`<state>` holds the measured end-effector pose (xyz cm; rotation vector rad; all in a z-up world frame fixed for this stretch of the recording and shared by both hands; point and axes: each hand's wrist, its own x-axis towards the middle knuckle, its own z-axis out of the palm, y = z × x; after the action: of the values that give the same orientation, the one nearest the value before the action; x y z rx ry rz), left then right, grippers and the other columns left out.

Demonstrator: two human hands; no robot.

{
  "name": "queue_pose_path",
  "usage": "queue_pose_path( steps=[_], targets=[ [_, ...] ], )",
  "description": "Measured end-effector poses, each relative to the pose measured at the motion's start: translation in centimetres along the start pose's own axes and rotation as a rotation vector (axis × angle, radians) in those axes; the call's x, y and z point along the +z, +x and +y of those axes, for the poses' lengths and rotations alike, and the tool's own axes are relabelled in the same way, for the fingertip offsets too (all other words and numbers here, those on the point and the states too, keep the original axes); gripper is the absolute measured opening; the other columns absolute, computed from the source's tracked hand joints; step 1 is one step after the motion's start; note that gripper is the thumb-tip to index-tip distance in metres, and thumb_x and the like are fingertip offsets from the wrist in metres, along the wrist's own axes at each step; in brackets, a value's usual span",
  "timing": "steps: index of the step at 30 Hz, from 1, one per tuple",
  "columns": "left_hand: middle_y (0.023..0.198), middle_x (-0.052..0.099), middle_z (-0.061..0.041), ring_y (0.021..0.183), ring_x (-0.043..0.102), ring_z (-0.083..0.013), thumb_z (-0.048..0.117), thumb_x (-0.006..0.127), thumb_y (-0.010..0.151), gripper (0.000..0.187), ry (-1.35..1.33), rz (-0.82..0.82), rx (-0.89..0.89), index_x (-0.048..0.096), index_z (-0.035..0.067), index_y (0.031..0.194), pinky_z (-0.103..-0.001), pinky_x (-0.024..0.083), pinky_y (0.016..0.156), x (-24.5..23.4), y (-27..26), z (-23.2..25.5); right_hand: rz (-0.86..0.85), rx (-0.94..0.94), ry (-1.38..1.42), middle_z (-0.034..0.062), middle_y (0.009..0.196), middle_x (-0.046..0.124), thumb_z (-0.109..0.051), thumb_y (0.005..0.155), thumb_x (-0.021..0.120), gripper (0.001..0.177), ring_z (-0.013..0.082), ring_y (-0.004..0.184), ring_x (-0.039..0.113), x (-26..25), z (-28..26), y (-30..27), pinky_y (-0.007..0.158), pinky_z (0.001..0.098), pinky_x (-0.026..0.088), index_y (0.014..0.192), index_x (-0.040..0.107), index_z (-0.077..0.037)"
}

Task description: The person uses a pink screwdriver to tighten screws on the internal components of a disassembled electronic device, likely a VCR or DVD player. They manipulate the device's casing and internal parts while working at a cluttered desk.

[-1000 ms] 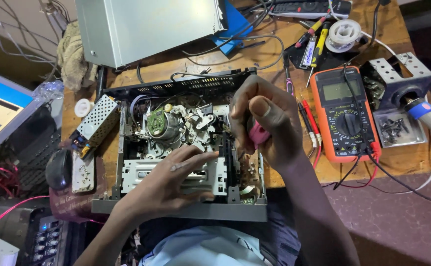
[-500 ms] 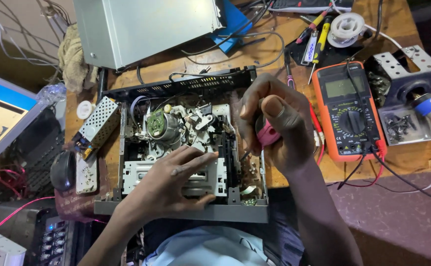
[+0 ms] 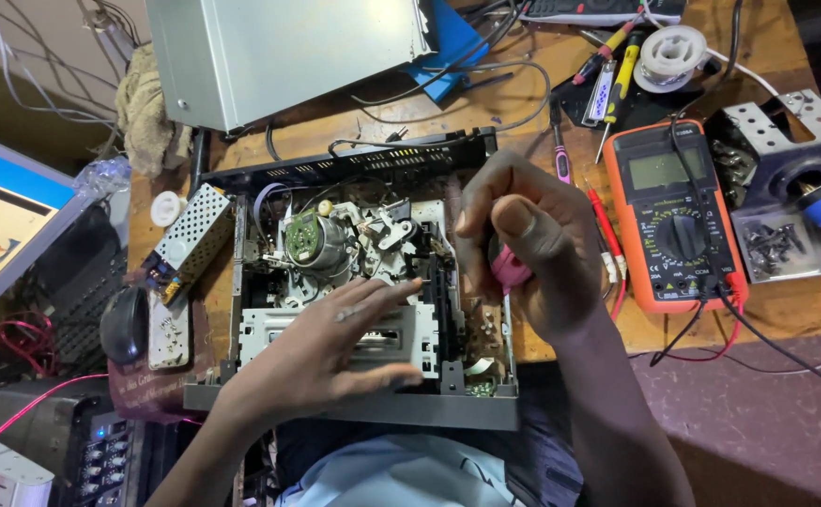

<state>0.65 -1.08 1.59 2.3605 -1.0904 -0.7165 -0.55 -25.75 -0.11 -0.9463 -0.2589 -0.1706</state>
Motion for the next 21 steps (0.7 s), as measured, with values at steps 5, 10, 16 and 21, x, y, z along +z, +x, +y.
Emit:
queue_pose_path(
  steps=[5,10,16,21],
  targets=[
    [0.162,0.052,-0.027,0.142,0.056,-0.0420,0.053,0.070,0.098,0.092,-0.040,-0.055,-0.073,0.032,0.007,0.169,-0.055,0.046,0.113,0.7,1.1,-0.3,-0.047,-0.067,0.079,0.0089,0.062,0.053,-0.051,0.106,0.067,0.046,0.0127,0.045,0.044,-0.5,-0.4,-0.5,0.041,0.0241,0.031,0.095,0.055,-0.008],
    [0.130,0.074,-0.021,0.088,0.065,-0.0249,0.036,0.082,0.090,0.098,-0.164,-0.153,-0.101,0.032,0.014,0.171,-0.041,0.053,0.077,-0.7,1.6,-0.9,-0.092,-0.096,0.112,0.0069,0.062,0.054,-0.046,0.109,0.066,0.040,0.0126,0.046,0.047,-0.2,-0.8,-0.5,0.045,0.0253,0.034,0.096,0.057,-0.009],
    [0.121,0.060,-0.021,0.089,0.064,-0.0307,0.015,0.078,0.088,0.112,-0.040,-0.357,-0.132,0.011,0.026,0.178,-0.042,0.051,0.068,-2.1,1.3,-1.8,-0.250,-0.034,0.099,0.0054,0.069,0.059,-0.044,0.113,0.067,0.035,0.0138,0.056,0.056,2.3,-2.9,-1.3,0.050,0.0264,0.039,0.101,0.061,-0.011],
    [0.090,0.063,-0.017,0.079,0.058,-0.0309,0.033,0.085,0.080,0.116,-0.093,-0.208,0.085,0.022,0.016,0.175,-0.039,0.040,0.067,-0.6,0.6,-4.3,-0.376,-0.003,-0.019,0.0062,0.074,0.067,-0.045,0.115,0.071,0.035,0.0150,0.061,0.061,4.6,-4.5,-2.0,0.056,0.0259,0.052,0.105,0.060,-0.013]
  ],
)
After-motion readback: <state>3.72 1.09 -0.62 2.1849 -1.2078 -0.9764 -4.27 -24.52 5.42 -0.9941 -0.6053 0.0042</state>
